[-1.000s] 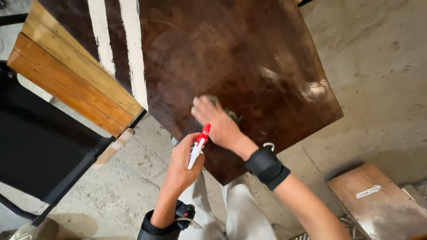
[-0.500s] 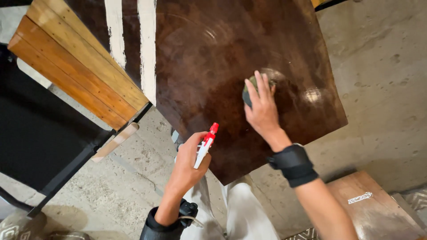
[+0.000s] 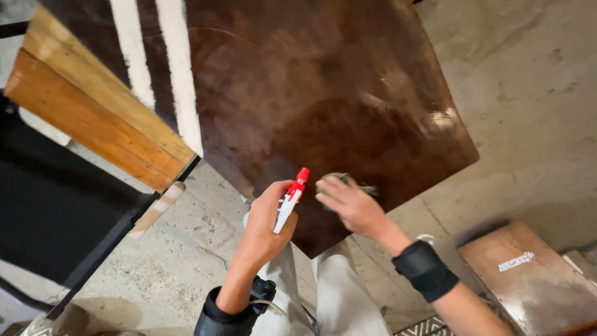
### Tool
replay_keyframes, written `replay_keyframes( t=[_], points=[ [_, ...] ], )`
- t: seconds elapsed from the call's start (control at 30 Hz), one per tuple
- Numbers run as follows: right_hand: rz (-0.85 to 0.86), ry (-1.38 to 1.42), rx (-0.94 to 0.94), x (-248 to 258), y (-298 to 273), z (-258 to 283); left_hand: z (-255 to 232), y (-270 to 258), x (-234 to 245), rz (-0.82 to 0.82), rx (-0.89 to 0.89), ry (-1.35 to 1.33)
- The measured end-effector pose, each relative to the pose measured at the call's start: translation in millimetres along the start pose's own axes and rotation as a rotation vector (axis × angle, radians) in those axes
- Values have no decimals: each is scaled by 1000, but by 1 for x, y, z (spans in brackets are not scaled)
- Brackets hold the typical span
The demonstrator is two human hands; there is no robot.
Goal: The person sprays a liquid from a bottle onto a wooden table and wipes it with a cloth. They then move to a second wooden table and repeat the spraying and wiping process.
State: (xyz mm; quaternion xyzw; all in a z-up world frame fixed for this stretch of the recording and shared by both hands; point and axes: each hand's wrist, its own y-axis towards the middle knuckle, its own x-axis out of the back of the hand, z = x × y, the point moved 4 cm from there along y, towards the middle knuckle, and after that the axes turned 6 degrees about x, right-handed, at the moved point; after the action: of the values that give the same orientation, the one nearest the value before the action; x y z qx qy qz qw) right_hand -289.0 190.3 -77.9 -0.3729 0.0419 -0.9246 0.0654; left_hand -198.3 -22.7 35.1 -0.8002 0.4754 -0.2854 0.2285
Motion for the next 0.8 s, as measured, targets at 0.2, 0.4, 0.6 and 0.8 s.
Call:
replay_keyframes(
  t=[0.2, 0.4, 0.6, 0.8],
  points=[
    [-357, -75, -329, 56, -61, -42, -27, 17, -26, 82, -16, 18],
    [-594, -74, -533, 93, -63, -75, -42, 31, -52, 98, -170, 84],
    [-724, -78, -575, 103, -57, -93, -58, 41, -60, 124, -144, 96],
    [-872, -63, -727, 114, -27, -139, -56, 44, -55, 105, -126, 77]
  ],
)
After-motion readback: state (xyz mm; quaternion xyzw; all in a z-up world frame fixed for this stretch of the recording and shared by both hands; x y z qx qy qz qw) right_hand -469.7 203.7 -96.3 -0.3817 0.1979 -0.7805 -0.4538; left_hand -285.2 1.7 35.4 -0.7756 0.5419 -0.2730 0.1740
